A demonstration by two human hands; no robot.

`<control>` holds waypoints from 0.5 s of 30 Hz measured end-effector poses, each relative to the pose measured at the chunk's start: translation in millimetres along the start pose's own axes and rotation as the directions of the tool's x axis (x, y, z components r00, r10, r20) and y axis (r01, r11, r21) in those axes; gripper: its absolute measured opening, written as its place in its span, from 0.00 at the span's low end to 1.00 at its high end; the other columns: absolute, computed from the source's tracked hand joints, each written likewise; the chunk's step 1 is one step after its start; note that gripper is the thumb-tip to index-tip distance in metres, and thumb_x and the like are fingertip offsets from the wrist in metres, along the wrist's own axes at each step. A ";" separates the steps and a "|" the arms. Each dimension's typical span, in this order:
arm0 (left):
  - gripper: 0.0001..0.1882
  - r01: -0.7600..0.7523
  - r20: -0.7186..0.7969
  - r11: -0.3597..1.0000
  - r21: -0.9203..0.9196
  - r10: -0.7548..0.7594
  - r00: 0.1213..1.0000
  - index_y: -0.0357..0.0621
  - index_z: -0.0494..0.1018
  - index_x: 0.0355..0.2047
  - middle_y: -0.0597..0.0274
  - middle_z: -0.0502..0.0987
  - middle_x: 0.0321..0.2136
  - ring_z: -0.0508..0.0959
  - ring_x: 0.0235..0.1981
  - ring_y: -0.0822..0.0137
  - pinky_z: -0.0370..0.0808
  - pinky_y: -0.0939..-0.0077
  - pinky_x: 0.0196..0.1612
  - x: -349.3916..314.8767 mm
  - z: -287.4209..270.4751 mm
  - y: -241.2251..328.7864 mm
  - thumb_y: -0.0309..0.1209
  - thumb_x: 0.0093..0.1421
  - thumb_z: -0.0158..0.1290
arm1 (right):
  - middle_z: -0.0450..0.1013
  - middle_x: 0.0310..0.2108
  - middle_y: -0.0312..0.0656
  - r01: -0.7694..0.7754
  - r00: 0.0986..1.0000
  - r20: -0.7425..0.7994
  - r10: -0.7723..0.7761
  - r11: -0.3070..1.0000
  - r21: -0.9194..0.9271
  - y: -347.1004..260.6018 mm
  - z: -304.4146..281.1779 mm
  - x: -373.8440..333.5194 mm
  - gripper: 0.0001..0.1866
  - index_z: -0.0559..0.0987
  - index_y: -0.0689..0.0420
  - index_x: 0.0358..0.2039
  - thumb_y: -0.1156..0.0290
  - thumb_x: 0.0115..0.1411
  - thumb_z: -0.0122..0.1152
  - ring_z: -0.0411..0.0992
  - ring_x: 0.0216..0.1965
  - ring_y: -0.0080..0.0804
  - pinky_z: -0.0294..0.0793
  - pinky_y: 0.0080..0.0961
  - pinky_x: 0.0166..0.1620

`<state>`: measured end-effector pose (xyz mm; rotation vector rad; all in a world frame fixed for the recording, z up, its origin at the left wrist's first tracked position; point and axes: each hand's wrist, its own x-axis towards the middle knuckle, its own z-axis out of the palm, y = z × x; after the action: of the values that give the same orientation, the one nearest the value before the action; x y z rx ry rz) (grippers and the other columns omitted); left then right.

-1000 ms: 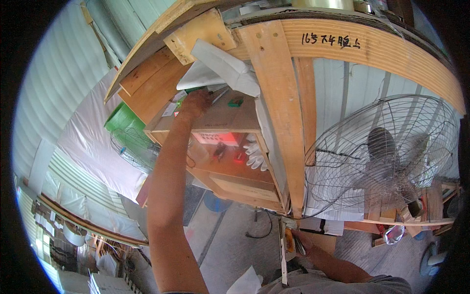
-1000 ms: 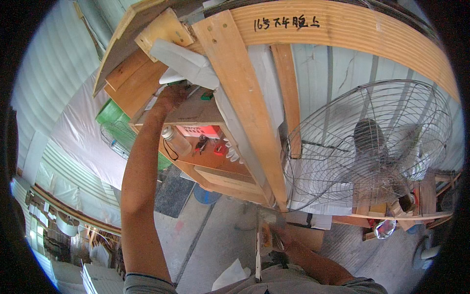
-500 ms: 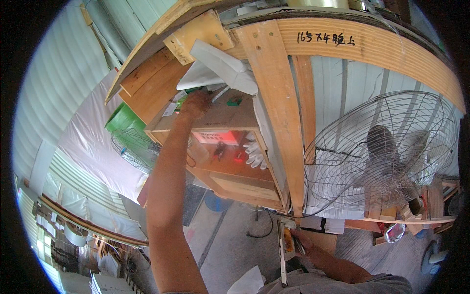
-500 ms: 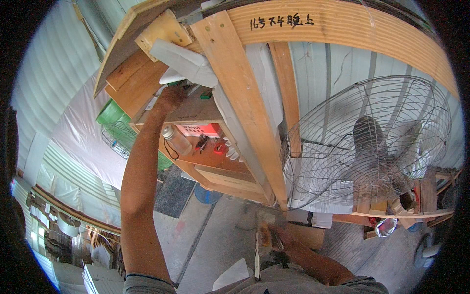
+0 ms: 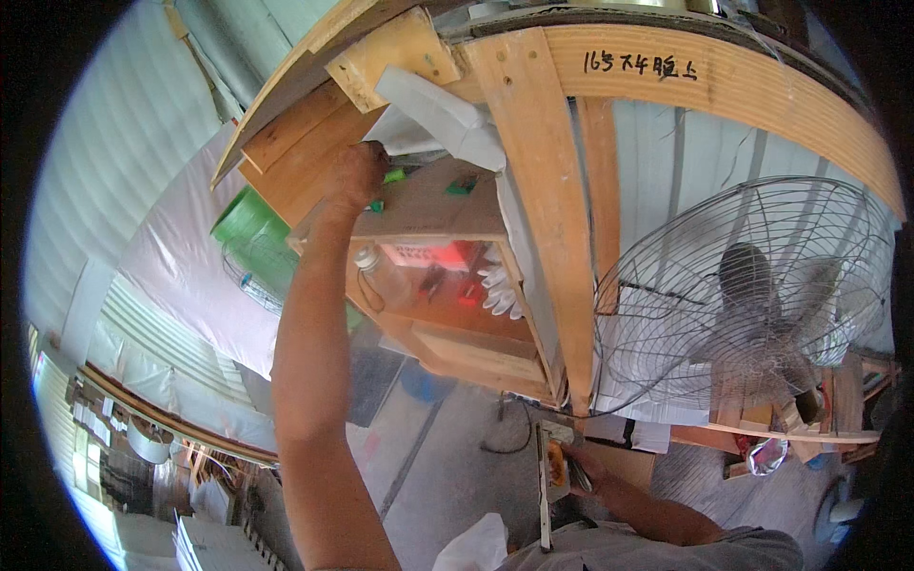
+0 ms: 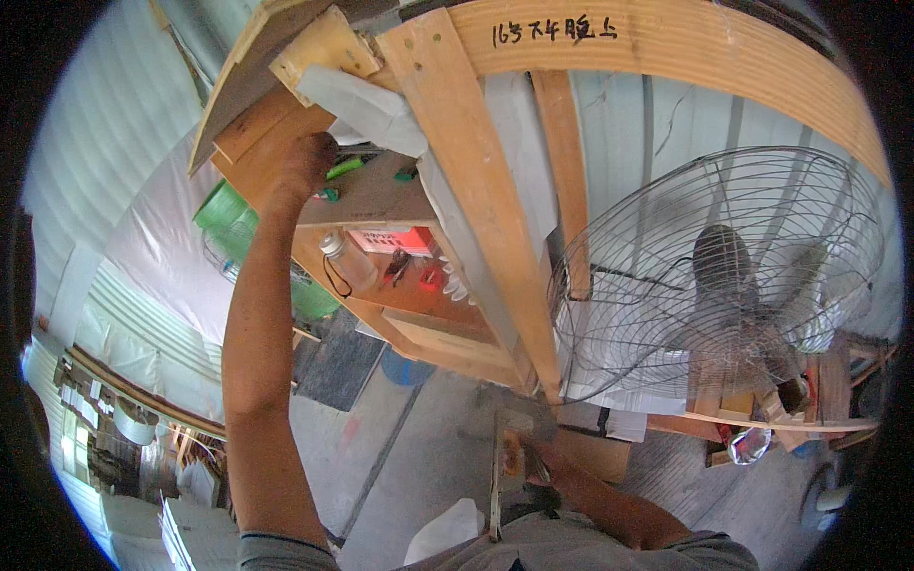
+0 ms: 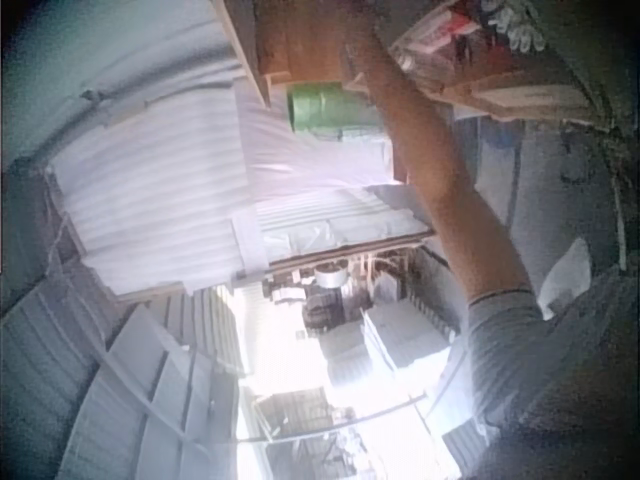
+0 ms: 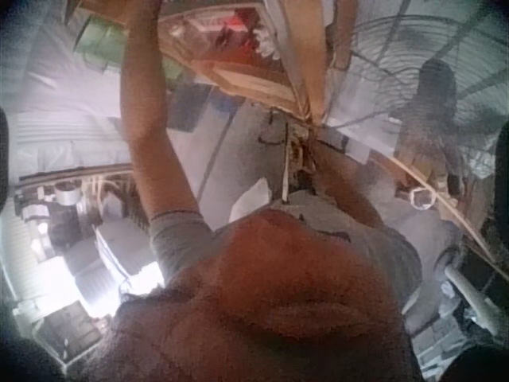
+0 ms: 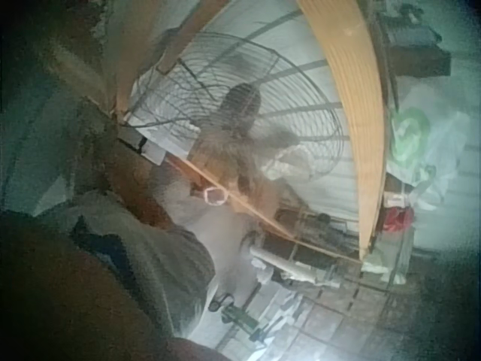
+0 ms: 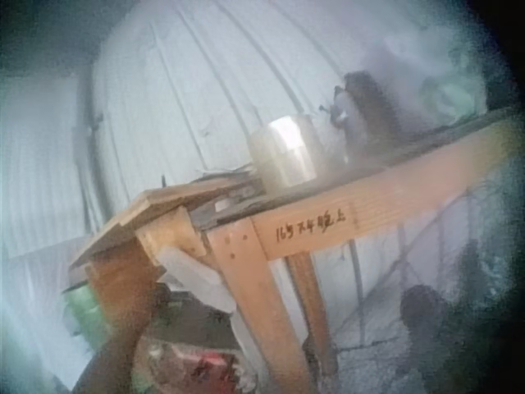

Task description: The person smooths a white fabric sheet over a wooden frame using a metal scraper, then retrieves small wooden blocks from a shelf and places them under the frame to support it. The person continues smoothing the fabric and adjusting the blocks to secure the fabric in place.

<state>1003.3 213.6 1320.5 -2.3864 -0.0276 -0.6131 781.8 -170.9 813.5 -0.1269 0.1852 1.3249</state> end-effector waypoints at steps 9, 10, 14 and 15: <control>0.09 0.084 0.009 0.987 -0.140 -0.084 0.996 0.43 0.77 0.33 0.47 0.79 0.31 0.80 0.34 0.47 0.77 0.57 0.37 -21.6 -9.0 9.1 0.32 0.58 0.49 | 0.77 0.36 0.47 -0.027 0.995 0.101 0.025 0.999 0.020 -3.0 25.2 -13.1 0.19 0.74 0.61 0.45 0.57 0.67 0.49 0.79 0.35 0.38 0.81 0.34 0.41; 0.10 0.064 0.043 0.993 -0.101 -0.060 0.997 0.42 0.76 0.35 0.46 0.79 0.32 0.81 0.35 0.48 0.78 0.57 0.38 -21.4 -7.0 6.5 0.33 0.59 0.49 | 0.77 0.36 0.47 -0.029 0.994 0.105 0.028 0.999 0.015 -3.5 23.7 -14.7 0.19 0.74 0.61 0.45 0.57 0.67 0.50 0.79 0.35 0.38 0.81 0.34 0.41; 0.09 0.115 -0.030 0.984 -0.136 -0.120 0.992 0.41 0.76 0.34 0.45 0.80 0.31 0.81 0.34 0.48 0.77 0.56 0.38 -22.2 -5.4 -2.7 0.33 0.59 0.49 | 0.78 0.34 0.47 -0.055 0.998 -0.009 0.056 0.998 0.011 -3.7 9.3 -21.1 0.19 0.74 0.61 0.45 0.57 0.67 0.49 0.79 0.32 0.38 0.81 0.36 0.39; 0.09 0.222 -0.020 0.934 -0.279 -0.237 0.971 0.41 0.75 0.35 0.45 0.80 0.30 0.81 0.34 0.48 0.76 0.56 0.38 -23.5 -9.4 -3.8 0.32 0.59 0.49 | 0.77 0.34 0.47 -0.057 0.998 -0.018 0.058 0.998 0.025 -3.7 6.4 -22.9 0.19 0.74 0.61 0.45 0.57 0.67 0.49 0.78 0.32 0.38 0.81 0.37 0.39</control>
<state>977.8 214.0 1318.8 -2.6575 -0.2141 -0.8373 780.5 -192.3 824.4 -0.1138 0.2220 1.3785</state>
